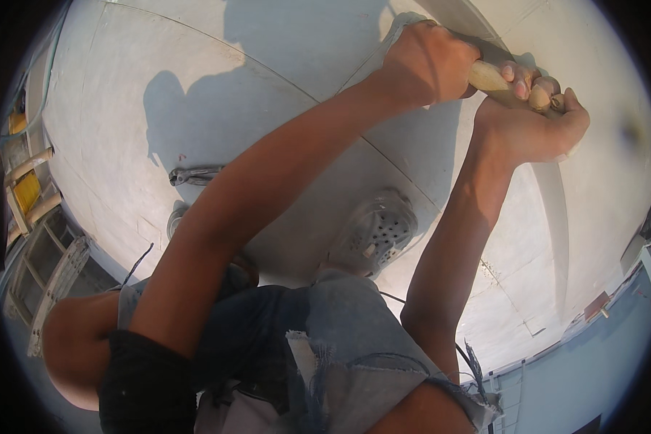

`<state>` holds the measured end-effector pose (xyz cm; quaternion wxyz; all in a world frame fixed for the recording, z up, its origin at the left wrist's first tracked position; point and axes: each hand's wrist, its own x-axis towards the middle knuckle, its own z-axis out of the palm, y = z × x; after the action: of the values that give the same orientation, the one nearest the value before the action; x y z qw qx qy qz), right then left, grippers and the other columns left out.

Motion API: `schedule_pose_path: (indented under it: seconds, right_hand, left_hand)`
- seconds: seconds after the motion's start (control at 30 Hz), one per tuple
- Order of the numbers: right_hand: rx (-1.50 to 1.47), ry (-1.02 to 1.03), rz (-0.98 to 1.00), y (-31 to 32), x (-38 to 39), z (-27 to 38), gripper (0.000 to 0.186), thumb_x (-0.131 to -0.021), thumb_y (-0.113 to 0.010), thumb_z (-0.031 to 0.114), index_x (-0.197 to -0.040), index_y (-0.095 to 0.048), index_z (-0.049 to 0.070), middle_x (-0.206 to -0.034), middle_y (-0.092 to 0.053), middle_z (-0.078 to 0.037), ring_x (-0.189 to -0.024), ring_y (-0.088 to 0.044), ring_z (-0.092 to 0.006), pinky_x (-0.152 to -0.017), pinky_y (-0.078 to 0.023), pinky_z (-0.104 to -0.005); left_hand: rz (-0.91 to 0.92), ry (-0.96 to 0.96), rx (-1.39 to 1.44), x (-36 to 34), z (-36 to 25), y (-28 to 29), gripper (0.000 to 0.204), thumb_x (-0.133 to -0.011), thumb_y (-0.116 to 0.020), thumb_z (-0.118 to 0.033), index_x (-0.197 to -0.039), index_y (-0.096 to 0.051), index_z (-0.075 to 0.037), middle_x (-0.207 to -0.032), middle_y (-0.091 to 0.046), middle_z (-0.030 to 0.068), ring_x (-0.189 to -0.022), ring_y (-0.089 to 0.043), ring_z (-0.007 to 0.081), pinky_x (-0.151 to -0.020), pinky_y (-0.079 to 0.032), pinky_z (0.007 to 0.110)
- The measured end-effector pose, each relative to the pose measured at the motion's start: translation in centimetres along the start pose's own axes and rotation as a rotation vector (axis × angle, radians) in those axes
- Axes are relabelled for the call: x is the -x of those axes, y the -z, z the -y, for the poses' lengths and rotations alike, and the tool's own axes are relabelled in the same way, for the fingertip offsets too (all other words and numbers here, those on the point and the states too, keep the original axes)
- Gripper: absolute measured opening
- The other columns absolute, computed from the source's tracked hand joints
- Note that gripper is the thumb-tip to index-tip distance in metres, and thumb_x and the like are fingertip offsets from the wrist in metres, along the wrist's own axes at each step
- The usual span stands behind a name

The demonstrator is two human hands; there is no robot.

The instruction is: The person uses a trowel to apply grout into the gaps between white floor tiles, smoothing the surface and removing excess material. The person moves across the tiled area, working on multiple tile joints in sequence.

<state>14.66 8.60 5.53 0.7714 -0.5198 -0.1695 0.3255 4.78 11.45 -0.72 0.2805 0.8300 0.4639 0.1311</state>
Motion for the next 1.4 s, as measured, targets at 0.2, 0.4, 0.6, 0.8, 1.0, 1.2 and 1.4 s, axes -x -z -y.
schedule_pose_path:
  seconds: [0.2, 0.4, 0.6, 0.8, 1.0, 1.2, 1.4]
  right_hand:
    - [0.041, 0.020, -0.033, 0.5, 0.0, 0.6, 0.023, -0.087, -0.048, 0.025, -0.082, -0.029, 0.013, -0.071, -0.036, -0.003, -0.061, -0.038, -0.0195, -0.063, -0.045, -0.0433]
    - [0.036, 0.017, -0.084, 0.2, 0.7, 0.7, 0.023, -0.086, -0.048, 0.024, -0.080, -0.028, 0.014, -0.069, -0.034, -0.002, -0.060, -0.038, -0.0185, -0.064, -0.045, -0.0419]
    - [0.092, 0.054, -0.031, 0.0, -0.2, 0.7, 0.026, -0.085, -0.049, 0.024, -0.078, -0.026, 0.016, -0.068, -0.033, -0.002, -0.060, -0.038, -0.0179, -0.064, -0.044, -0.0411]
    - [0.052, 0.004, 0.011, 1.0, -0.6, 0.6, 0.026, -0.084, -0.050, 0.023, -0.075, -0.027, 0.016, -0.068, -0.034, -0.001, -0.061, -0.038, -0.0185, -0.064, -0.044, -0.0417]
    - [0.150, 0.041, 0.063, -0.8, -0.5, 0.5, 0.024, -0.083, -0.051, 0.021, -0.076, -0.029, 0.014, -0.069, -0.036, -0.005, -0.062, -0.039, -0.0213, -0.063, -0.043, -0.0428]
    - [0.213, 0.044, 0.026, -2.1, 0.1, 1.2, 0.024, -0.083, -0.051, 0.019, -0.076, -0.030, 0.013, -0.068, -0.034, -0.005, -0.062, -0.039, -0.0216, -0.062, -0.042, -0.0424]
    - [0.146, 0.000, 0.000, 0.8, 1.0, 0.3, 0.022, -0.085, -0.051, 0.021, -0.080, -0.030, 0.013, -0.068, -0.030, -0.003, -0.061, -0.039, -0.0210, -0.062, -0.042, -0.0425]
  left_hand:
    - [0.010, -0.074, -0.033, -0.1, -0.3, -0.4, 0.021, -0.082, -0.082, -0.034, -0.088, -0.078, -0.014, -0.079, -0.077, 0.0089, -0.085, -0.077, 0.0261, -0.087, -0.058, 0.041]
    - [-0.074, -0.140, 0.090, 0.3, 0.2, -0.9, 0.019, -0.078, -0.083, -0.031, -0.084, -0.078, -0.013, -0.076, -0.076, 0.0105, -0.078, -0.076, 0.0294, -0.085, -0.058, 0.041]
    - [-0.084, -0.114, 0.096, 0.0, 0.0, -0.5, 0.015, -0.079, -0.081, -0.027, -0.082, -0.077, -0.013, -0.075, -0.076, 0.0117, -0.076, -0.076, 0.0289, -0.083, -0.058, 0.041]
    - [-0.004, -0.117, 0.078, 0.2, 0.2, -0.3, 0.013, -0.081, -0.080, -0.025, -0.084, -0.079, -0.013, -0.080, -0.077, 0.0143, -0.081, -0.076, 0.0295, -0.084, -0.059, 0.042]
    - [-0.046, -0.042, 0.125, 0.2, 0.5, -0.4, 0.015, -0.081, -0.081, -0.028, -0.085, -0.079, -0.014, -0.079, -0.077, 0.0113, -0.083, -0.076, 0.0281, -0.084, -0.058, 0.042]
    - [-0.103, -0.026, 0.139, 0.4, 0.0, -0.7, 0.016, -0.080, -0.082, -0.028, -0.081, -0.077, -0.013, -0.077, -0.076, 0.0093, -0.079, -0.075, 0.0276, -0.081, -0.057, 0.041]
    - [-0.060, -0.093, 0.021, 1.6, 0.3, -1.9, 0.014, -0.078, -0.082, -0.025, -0.081, -0.076, -0.013, -0.072, -0.074, 0.0075, -0.070, -0.072, 0.0265, -0.079, -0.055, 0.039]
